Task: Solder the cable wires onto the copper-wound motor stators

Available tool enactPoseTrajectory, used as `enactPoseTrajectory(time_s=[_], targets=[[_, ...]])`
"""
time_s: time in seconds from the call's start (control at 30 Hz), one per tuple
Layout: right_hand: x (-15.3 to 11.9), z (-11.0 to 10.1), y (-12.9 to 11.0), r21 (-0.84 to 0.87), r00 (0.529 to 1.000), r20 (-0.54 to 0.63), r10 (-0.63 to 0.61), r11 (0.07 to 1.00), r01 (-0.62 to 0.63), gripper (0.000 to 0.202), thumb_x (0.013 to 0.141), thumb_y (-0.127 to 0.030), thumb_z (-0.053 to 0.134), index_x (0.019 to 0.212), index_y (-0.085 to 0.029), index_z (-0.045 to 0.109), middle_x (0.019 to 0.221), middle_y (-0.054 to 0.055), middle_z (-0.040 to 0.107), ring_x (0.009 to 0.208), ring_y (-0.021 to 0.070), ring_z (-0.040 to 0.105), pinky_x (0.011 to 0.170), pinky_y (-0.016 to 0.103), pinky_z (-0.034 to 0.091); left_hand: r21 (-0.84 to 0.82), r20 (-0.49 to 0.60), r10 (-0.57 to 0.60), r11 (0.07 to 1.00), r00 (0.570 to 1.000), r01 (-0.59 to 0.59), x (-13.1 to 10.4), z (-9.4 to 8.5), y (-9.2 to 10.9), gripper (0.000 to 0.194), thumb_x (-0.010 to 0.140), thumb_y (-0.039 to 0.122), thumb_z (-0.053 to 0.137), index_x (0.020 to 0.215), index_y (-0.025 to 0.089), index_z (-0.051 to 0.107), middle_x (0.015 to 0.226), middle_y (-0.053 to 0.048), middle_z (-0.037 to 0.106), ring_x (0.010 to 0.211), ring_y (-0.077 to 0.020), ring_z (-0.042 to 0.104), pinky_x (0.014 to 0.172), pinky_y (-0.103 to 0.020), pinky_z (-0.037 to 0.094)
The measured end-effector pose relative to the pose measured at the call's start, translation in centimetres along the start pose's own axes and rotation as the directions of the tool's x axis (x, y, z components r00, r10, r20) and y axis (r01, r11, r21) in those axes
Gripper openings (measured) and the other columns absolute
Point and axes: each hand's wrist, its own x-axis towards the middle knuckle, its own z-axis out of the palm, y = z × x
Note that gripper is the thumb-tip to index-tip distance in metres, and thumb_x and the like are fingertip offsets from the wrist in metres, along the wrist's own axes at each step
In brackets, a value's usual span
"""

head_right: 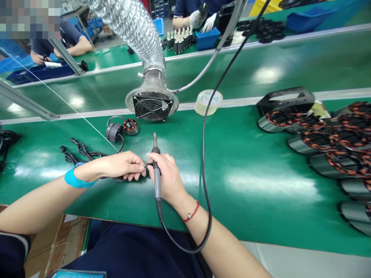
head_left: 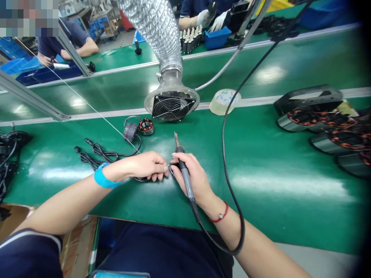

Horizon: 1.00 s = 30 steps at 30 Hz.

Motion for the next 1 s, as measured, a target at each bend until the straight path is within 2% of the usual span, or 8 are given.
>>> enactPoseTrajectory(time_s=[0.13,0.27,0.4,0.53,0.67,0.77,0.87,1.0], targets=[[0.0,-0.4,0.2,0.017,0.998,-0.038,0.057,0.998,-0.056,0.040,0.089,-0.017,0.058,0.127,-0.025,0.047,0.103,0.006,0.068,0.095,0.0214,0.065,0.084,0.039,0.055,0.159,-0.317,0.144,0.983,0.938,-0.097,0.8,-0.4,-1.0,0.025,0.087,0.029,0.047,0.076,0.015,0.064,0.062,0.002,0.053,0.055,-0.0100,0.046,0.055,-0.023,0.037],[-0.1,-1.3,0.8,-0.030,0.990,-0.120,0.077,0.996,-0.081,0.038,0.089,-0.019,0.057,0.126,-0.024,0.050,0.105,0.007,0.068,0.099,0.0219,0.064,0.088,0.041,0.055,0.274,-0.621,0.139,0.961,0.771,0.048,0.6,-3.4,-2.6,0.025,0.088,0.026,0.044,0.080,0.015,0.065,0.070,-0.001,0.061,0.066,-0.0145,0.054,0.064,-0.026,0.043],[-0.4,-1.8,1.5,-0.031,0.978,-0.128,0.162,0.985,-0.167,0.032,0.090,-0.022,0.055,0.123,-0.023,0.054,0.101,0.007,0.069,0.095,0.0212,0.066,0.086,0.041,0.056,0.304,-0.796,0.135,0.933,0.590,0.195,-0.2,-5.8,-3.4,0.036,0.093,0.026,0.036,0.119,0.013,0.057,0.097,-0.008,0.066,0.090,-0.0196,0.060,0.081,-0.030,0.045],[-0.7,-1.9,1.6,-0.020,0.968,-0.106,0.227,0.973,-0.230,0.031,0.092,-0.025,0.053,0.122,-0.022,0.055,0.104,0.009,0.069,0.096,0.0219,0.066,0.088,0.043,0.056,0.427,-0.752,0.096,0.825,0.652,0.370,0.4,-6.0,-2.7,0.051,0.091,0.044,0.048,0.137,0.019,0.047,0.117,-0.013,0.067,0.106,-0.0280,0.063,0.087,-0.035,0.048],[-0.9,-2.0,1.8,-0.040,0.964,-0.094,0.250,0.966,-0.255,0.028,0.092,-0.027,0.053,0.119,-0.022,0.056,0.103,0.008,0.070,0.094,0.0221,0.068,0.085,0.041,0.057,0.446,-0.736,0.047,0.783,0.675,0.432,2.0,-5.8,-1.9,0.059,0.085,0.035,0.060,0.139,0.017,0.044,0.116,-0.017,0.069,0.102,-0.0315,0.067,0.082,-0.036,0.050],[-0.7,-2.3,1.9,-0.085,0.971,-0.093,0.220,0.970,-0.228,0.025,0.093,-0.026,0.051,0.117,-0.022,0.056,0.100,0.007,0.070,0.090,0.0207,0.069,0.078,0.036,0.058,0.476,-0.701,0.063,0.783,0.710,0.401,2.5,-6.8,-2.2,0.053,0.084,0.032,0.062,0.136,0.024,0.052,0.115,-0.011,0.071,0.102,-0.0276,0.068,0.082,-0.033,0.050],[-0.1,-2.5,2.1,-0.159,0.984,-0.094,0.148,0.974,-0.162,0.023,0.094,-0.025,0.049,0.115,-0.022,0.056,0.095,0.006,0.070,0.084,0.0195,0.069,0.073,0.033,0.058,0.478,-0.697,0.082,0.794,0.712,0.376,2.5,-9.3,-3.0,0.038,0.082,0.030,0.064,0.119,0.025,0.067,0.108,-0.007,0.074,0.098,-0.0247,0.069,0.080,-0.030,0.050],[0.7,-2.2,3.1,-0.227,0.996,-0.094,0.006,0.974,-0.028,0.022,0.095,-0.023,0.049,0.116,-0.022,0.057,0.093,0.007,0.068,0.082,0.0203,0.068,0.071,0.034,0.058,0.436,-0.766,0.091,0.802,0.637,0.409,3.8,-14.6,-2.5,0.028,0.081,0.025,0.065,0.107,0.016,0.072,0.105,-0.012,0.073,0.101,-0.0272,0.067,0.085,-0.033,0.051]])
